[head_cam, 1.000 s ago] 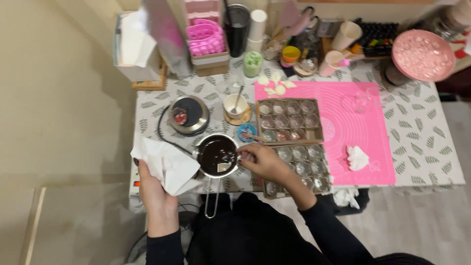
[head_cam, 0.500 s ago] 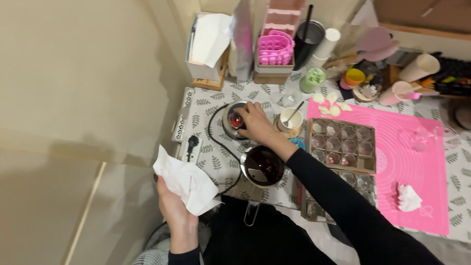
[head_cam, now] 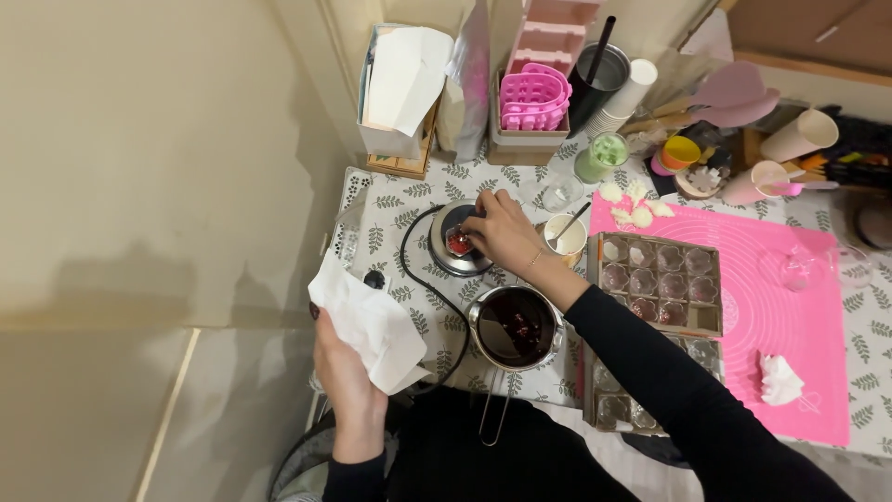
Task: The person holds small glass candle cups, dips and swirls them in a pot of melted dark wax on a hot plate, and places the filled cups into a compartmentalized tray. They use a wooden stick to stir the wax and wipe the cups with a paper tissue.
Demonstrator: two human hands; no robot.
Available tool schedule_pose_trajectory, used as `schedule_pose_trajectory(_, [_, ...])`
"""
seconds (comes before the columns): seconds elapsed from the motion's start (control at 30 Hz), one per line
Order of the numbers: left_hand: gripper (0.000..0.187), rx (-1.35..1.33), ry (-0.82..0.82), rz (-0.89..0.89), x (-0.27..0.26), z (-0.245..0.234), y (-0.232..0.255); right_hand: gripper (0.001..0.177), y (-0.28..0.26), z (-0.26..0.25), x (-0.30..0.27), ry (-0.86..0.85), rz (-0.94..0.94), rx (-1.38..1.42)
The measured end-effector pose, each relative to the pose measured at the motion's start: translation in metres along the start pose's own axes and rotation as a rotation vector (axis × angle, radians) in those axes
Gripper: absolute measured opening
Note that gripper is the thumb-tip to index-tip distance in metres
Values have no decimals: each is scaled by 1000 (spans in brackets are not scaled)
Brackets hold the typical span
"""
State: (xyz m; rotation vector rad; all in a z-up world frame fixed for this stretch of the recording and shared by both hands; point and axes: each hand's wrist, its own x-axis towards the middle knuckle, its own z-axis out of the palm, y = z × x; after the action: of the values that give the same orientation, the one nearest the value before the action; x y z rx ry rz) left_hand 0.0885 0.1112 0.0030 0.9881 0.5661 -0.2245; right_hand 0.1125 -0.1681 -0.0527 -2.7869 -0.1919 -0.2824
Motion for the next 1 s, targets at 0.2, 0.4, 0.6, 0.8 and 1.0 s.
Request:
schedule_pose_trajectory(0.2, [53,-1,3,-19,8,1,-3,12,-1,0,2,-17,-18,-8])
schedule_pose_trajectory(0.4, [52,30,26,-15,7,2,0,13,-1,-2,-5,50,122,117])
schedule_pose_trajectory(0.6, [51,44,45,-27,14,-2,-8,14,-1,-2,-10,88,200,163])
schedule_pose_trajectory(0.8, [51,59,27,-61,8,10,1,12,0,11,-3,90,111,97])
schedule_pose_trajectory(1.0, [51,41,1,-14,13,6,-5,8,-5,9,7,37,136,44])
